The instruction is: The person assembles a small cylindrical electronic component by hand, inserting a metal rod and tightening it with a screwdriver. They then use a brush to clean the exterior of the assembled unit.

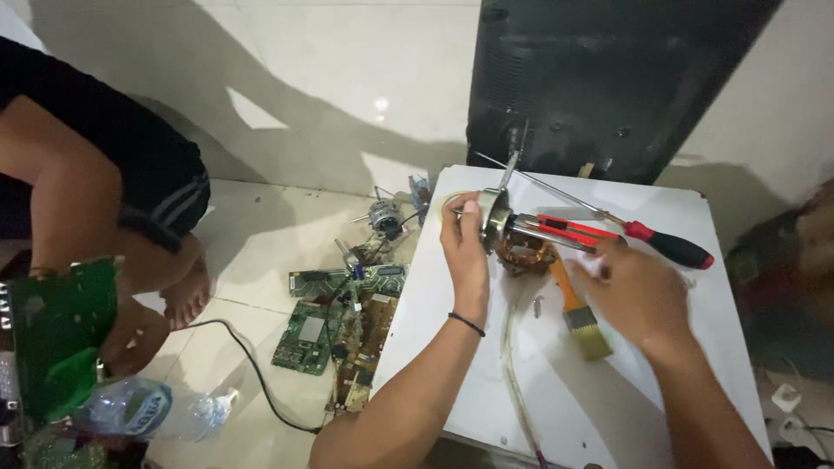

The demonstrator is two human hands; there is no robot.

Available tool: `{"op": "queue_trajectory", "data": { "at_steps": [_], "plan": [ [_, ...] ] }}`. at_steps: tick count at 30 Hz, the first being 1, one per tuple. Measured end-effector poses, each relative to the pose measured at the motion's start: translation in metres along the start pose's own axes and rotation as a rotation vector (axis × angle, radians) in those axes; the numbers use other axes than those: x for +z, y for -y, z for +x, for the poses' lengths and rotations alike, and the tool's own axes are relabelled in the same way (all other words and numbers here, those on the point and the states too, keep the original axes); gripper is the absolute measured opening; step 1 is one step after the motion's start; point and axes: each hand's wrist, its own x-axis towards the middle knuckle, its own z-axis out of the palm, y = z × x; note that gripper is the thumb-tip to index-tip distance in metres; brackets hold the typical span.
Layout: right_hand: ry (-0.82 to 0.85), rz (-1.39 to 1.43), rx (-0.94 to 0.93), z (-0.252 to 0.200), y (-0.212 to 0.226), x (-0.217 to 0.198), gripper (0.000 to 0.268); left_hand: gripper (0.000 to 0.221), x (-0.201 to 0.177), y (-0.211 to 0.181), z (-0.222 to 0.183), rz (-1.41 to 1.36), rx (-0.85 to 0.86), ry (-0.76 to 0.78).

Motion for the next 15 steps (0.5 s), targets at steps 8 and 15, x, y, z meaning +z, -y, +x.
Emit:
{"op": "queue_trajectory", "data": {
  "at_steps": [8, 15],
  "plan": [
    [-0.266, -0.198, -0.002, 0.014, -0.058, 0.025, 0.084, 0.028, 0.001, 0.018, 0.002, -0.135, -0.019, -0.004],
    [-0.464, 0.703, -0.116, 0.063, -0.085, 0.089, 0.072, 0.029, 0.003, -0.025, -0.010, -0.037, -0.020, 0.010]
  ]
}}
